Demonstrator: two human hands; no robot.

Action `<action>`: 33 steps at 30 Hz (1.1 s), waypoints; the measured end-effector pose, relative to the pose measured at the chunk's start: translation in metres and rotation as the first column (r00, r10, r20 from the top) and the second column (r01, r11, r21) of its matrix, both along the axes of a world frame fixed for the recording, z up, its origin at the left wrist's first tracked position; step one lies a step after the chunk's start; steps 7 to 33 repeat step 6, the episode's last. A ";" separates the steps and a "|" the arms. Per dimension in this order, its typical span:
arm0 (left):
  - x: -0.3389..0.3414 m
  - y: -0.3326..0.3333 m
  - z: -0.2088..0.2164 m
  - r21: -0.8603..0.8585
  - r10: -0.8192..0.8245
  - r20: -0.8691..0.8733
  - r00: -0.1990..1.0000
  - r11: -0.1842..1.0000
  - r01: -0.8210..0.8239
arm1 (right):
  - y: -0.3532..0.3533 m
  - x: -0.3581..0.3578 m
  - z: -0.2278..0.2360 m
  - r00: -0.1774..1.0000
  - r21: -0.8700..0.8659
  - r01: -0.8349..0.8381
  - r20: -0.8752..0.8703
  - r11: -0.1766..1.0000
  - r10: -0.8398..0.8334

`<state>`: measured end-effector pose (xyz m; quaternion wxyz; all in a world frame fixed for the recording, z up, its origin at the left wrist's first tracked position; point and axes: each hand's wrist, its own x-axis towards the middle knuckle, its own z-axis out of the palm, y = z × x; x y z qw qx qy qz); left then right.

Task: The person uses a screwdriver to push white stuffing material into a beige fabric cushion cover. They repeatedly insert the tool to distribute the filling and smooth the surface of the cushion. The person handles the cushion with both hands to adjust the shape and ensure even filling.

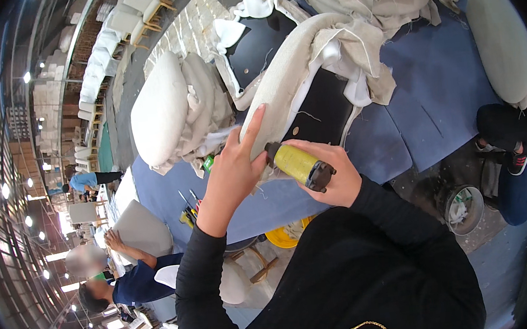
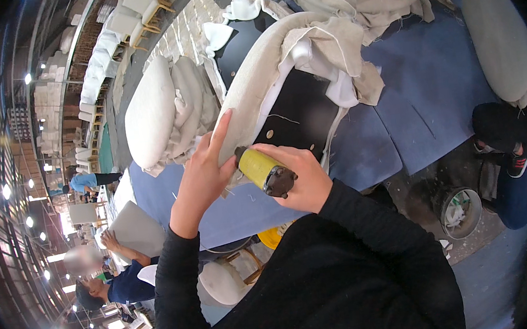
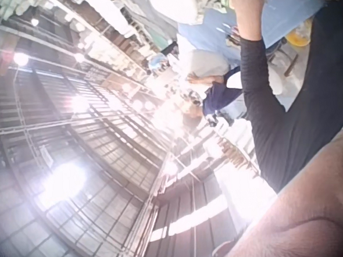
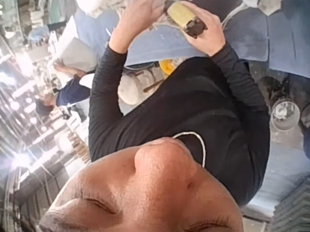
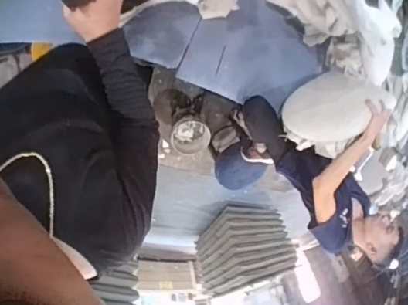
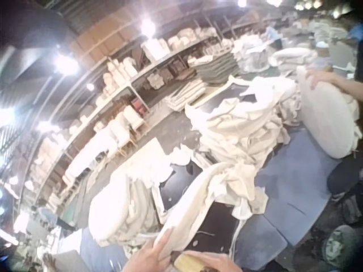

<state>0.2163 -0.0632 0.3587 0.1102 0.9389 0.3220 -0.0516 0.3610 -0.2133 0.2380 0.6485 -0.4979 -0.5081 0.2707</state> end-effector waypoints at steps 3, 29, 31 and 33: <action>-0.001 0.000 0.001 -0.001 -0.004 0.003 1.000 1.000 0.004 | -0.001 -0.002 0.004 0.999 -0.004 -0.033 -0.019 0.999 0.033; 0.001 -0.002 0.002 -0.029 0.013 0.001 1.000 0.999 -0.013 | 0.000 -0.001 0.002 0.997 0.003 -0.066 -0.039 0.998 0.066; 0.001 -0.002 0.002 -0.029 0.013 0.001 1.000 0.999 -0.013 | 0.000 -0.001 0.002 0.997 0.003 -0.066 -0.039 0.998 0.066; 0.001 -0.002 0.002 -0.029 0.013 0.001 1.000 0.999 -0.013 | 0.000 -0.001 0.002 0.997 0.003 -0.066 -0.039 0.998 0.066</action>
